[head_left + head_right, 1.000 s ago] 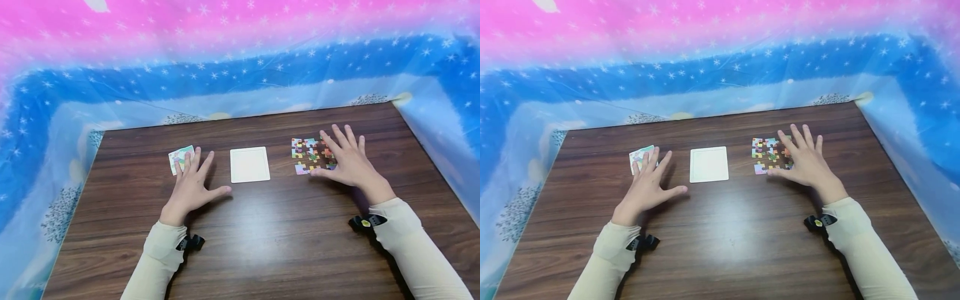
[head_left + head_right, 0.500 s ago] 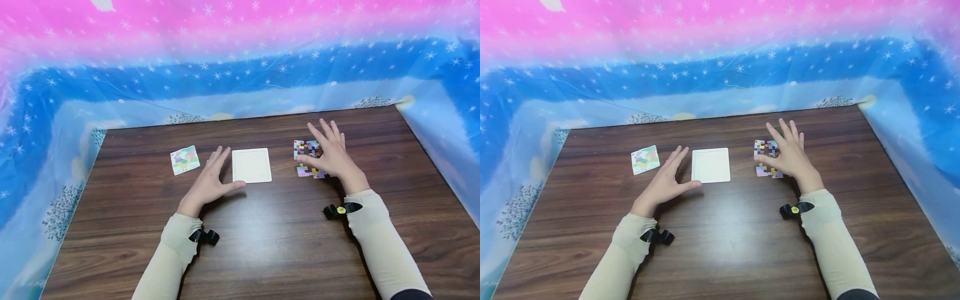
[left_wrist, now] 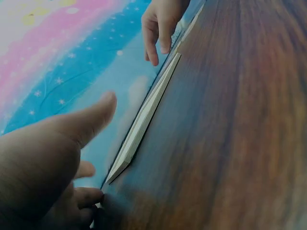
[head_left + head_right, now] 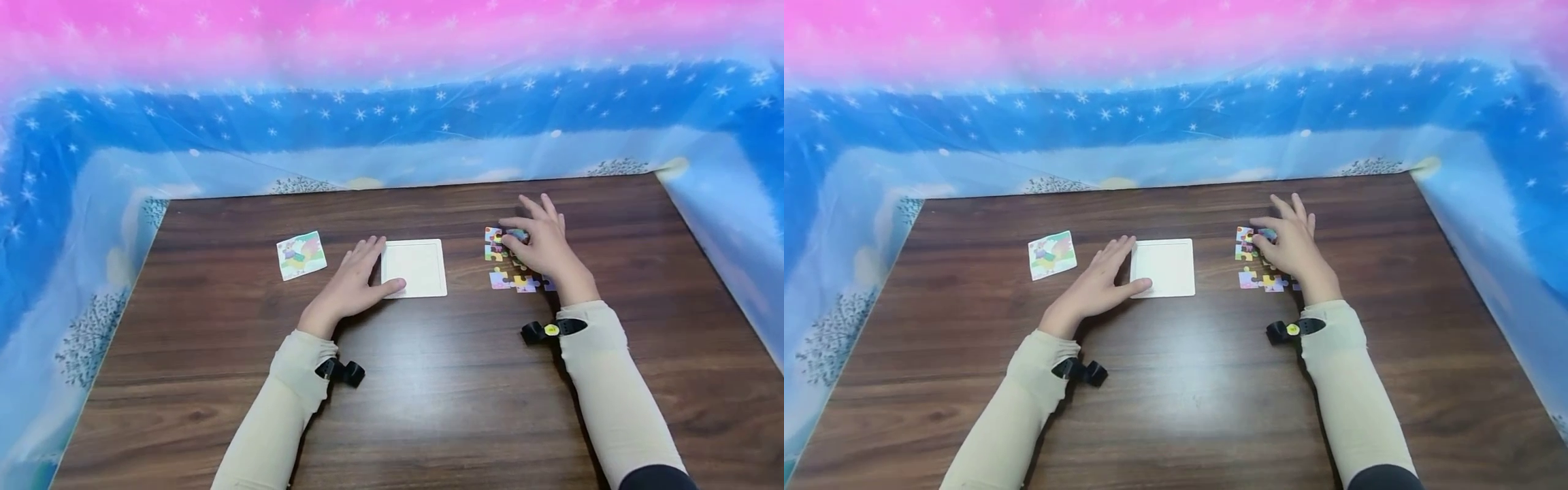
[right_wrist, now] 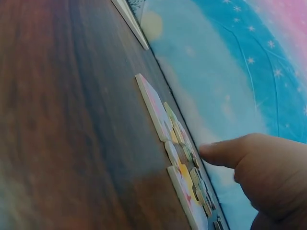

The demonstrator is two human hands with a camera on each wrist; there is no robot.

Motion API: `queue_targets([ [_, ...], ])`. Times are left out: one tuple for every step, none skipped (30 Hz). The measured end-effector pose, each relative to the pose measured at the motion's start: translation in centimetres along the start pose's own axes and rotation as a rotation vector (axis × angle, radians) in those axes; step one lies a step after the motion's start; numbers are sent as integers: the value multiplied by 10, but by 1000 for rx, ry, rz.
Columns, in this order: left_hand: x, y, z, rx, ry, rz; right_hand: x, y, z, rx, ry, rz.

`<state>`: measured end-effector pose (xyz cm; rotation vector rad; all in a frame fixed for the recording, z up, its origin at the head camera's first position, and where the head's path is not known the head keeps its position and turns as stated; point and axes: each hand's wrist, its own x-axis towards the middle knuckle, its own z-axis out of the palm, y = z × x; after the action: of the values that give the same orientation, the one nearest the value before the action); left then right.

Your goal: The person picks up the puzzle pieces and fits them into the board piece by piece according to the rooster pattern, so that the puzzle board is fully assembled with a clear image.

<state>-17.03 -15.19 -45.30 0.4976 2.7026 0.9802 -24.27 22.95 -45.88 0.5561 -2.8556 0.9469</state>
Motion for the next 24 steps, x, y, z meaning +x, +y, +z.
queue_targets([
  [0, 0, 0, 11, -10, 2, 0, 0, 0, -3, -13, 8],
  [1, 0, 0, 22, -20, 3, 0, 0, 0, -8, -25, 15],
  [1, 0, 0, 29, -27, 2, 0, 0, -1, -10, -41, 18],
  [1, 0, 0, 34, -31, 0, 1, 0, -1, -12, -52, 19],
  [0, 1, 0, 41, -33, -1, 2, -1, -1, -14, -62, 16],
  [0, 0, 0, 47, -33, -1, 3, -2, -1, -16, -71, 13],
  [-1, 0, 0, 52, -32, -2, 5, -3, -1, -17, -80, 10],
  [-1, 0, 0, 58, -29, -2, 6, -4, -1, -17, -90, 8],
  [-2, -1, 1, 61, -25, -1, 8, -5, -2, -17, -101, 7],
  [-2, 0, 1, 62, -21, 1, 9, -5, -2, -18, -108, 6],
  [-2, 0, 1, 63, -17, 2, 10, -6, -3, -20, -118, 6],
  [-2, 0, 1, 63, -14, 3, 11, -7, -4, -21, -129, 7],
  [-2, 0, 1, 63, -10, 2, 13, -8, -5, -20, -139, 8],
  [-2, 0, 1, 66, -8, -1, 14, -8, -5, -21, -149, 7],
  [-3, 0, 1, 69, -8, -5, 15, -8, -5, -20, -159, 7],
  [-3, 0, 2, 73, -8, -8, 16, -8, -6, -21, -168, 9],
  [-3, 1, 2, 79, -9, -11, 17, -8, -7, -23, -177, 10],
  [-3, 1, 2, 85, -11, -13, 18, -7, -7, -22, -184, 14],
  [-3, 1, 2, 91, -11, -14, 18, -6, -8, -20, -190, 20],
  [-3, 1, 3, 96, -12, -14, 18, -6, -9, -17, -196, 25],
  [-3, 2, 3, 99, -12, -14, 18, -5, -10, -15, -201, 33],
  [-3, 2, 3, 101, -13, -12, 17, -5, -10, -13, -203, 37],
  [-3, 2, 3, 101, -13, -11, 17, -4, -11, -9, -205, 40],
  [-2, 2, 3, 100, -15, -12, 17, -4, -11, -5, -206, 45],
])
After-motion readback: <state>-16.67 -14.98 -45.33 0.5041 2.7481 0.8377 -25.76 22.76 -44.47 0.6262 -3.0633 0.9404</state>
